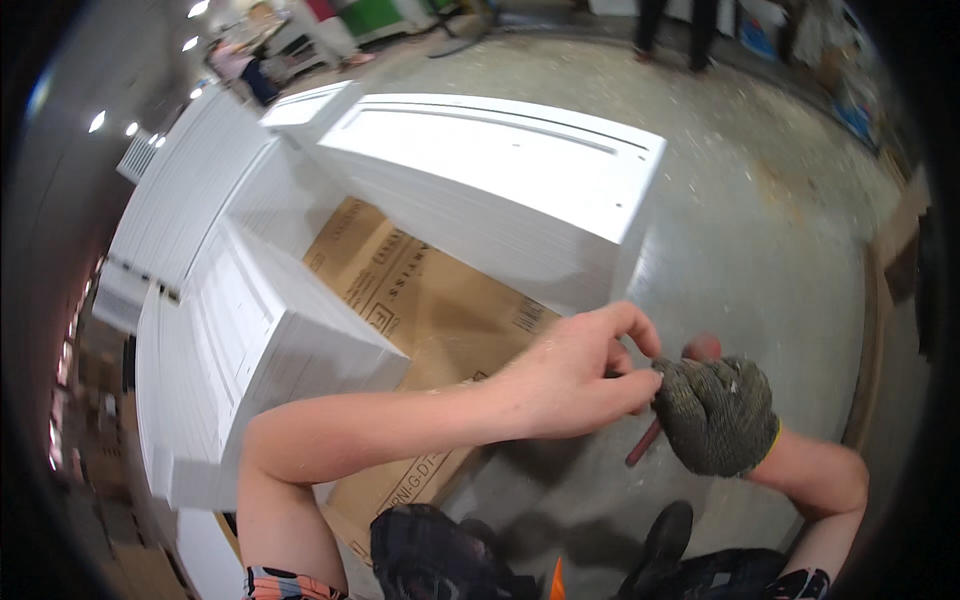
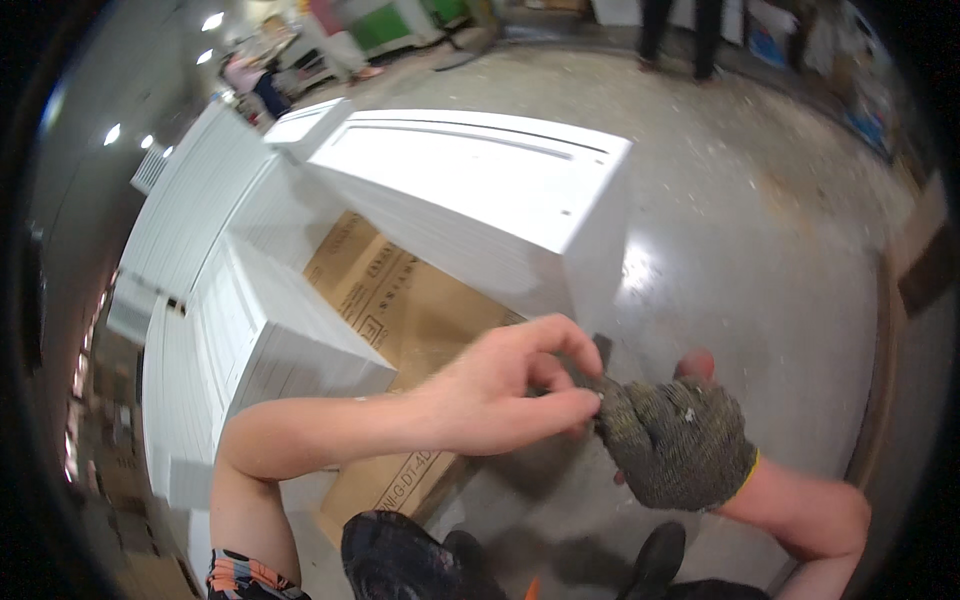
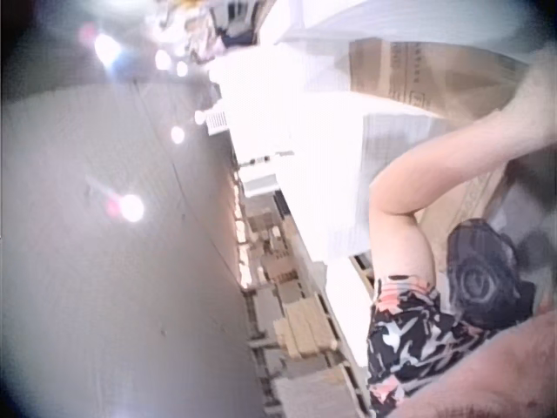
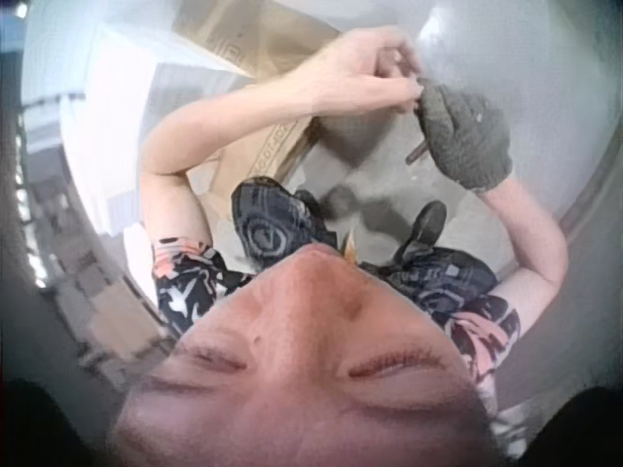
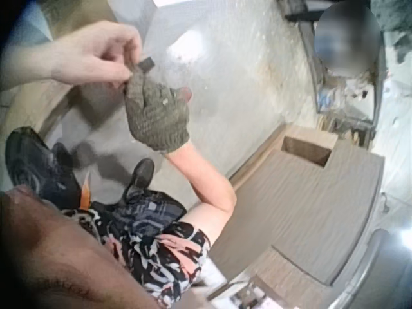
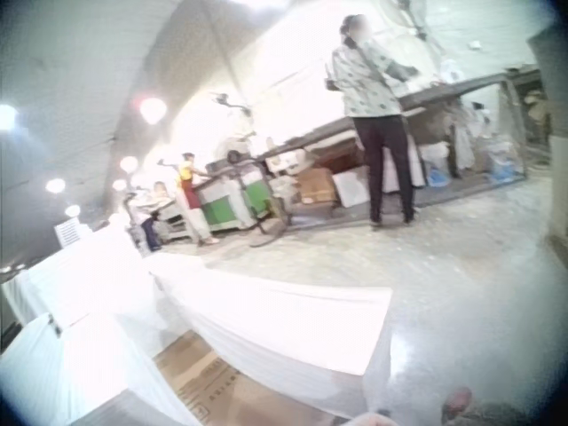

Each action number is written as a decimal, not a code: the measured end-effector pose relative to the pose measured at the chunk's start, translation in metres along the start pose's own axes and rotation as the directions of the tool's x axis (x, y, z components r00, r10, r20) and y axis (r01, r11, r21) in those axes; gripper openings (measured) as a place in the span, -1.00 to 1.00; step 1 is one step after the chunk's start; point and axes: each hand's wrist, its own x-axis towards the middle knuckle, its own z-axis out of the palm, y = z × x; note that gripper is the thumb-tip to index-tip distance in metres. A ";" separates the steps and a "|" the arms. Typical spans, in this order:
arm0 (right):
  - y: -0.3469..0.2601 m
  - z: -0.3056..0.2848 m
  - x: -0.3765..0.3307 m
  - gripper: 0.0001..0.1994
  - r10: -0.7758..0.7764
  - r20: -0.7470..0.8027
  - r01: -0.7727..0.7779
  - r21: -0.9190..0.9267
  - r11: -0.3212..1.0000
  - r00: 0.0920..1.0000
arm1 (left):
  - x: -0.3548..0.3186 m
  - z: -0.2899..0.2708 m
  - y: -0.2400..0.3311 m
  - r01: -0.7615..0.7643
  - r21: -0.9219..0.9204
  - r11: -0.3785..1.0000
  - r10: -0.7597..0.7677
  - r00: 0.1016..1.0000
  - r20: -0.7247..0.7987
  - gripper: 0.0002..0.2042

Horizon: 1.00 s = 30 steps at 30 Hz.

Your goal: The person taps the edges of stacked white panels with a mallet and trims the edges using a utility knife.

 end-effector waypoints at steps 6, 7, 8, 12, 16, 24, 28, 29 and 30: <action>0.053 0.004 0.010 -0.62 0.351 -0.201 -0.325 0.153 0.933 0.914 | 0.037 -0.103 0.033 -0.485 0.863 -0.141 0.744 0.523 0.415 -0.43; 0.050 0.000 0.006 -0.80 0.529 -0.427 -0.502 0.185 0.845 0.733 | 0.061 -0.107 0.042 -0.501 0.847 -0.179 0.750 0.487 0.447 -0.33; 0.060 0.028 0.025 -0.85 0.598 -0.491 -0.510 0.317 0.800 0.634 | 0.062 -0.129 0.039 -0.402 0.885 -0.237 0.629 0.630 0.455 -0.22; 0.033 0.084 0.053 -0.83 0.898 -0.385 -0.403 0.802 0.440 0.214 | 0.091 -0.138 0.035 -0.594 0.761 -0.258 0.408 0.647 0.644 -0.11; -0.042 0.161 0.085 -0.80 0.966 -0.222 -0.415 0.897 0.151 -0.129 | 0.098 -0.126 0.036 -0.695 0.693 -0.192 0.397 0.591 0.702 -0.06; -0.086 0.139 0.166 -0.59 0.980 -0.049 0.211 0.973 0.091 -0.195 | 0.105 -0.126 0.056 -0.774 0.569 -0.276 0.113 0.562 0.819 0.12; -0.072 0.132 0.176 -0.53 0.956 -0.151 0.123 0.975 0.186 -0.250 | 0.110 -0.133 0.043 -0.772 0.564 -0.295 0.231 0.515 0.826 0.06; -0.071 0.132 0.174 -0.53 0.955 -0.175 0.110 0.972 0.205 -0.240 | 0.106 -0.133 0.045 -0.774 0.562 -0.292 0.262 0.500 0.825 0.06; -0.069 0.137 0.173 -0.53 0.959 -0.173 0.113 0.973 0.202 -0.224 | 0.107 -0.131 0.045 -0.761 0.569 -0.311 0.243 0.515 0.822 0.05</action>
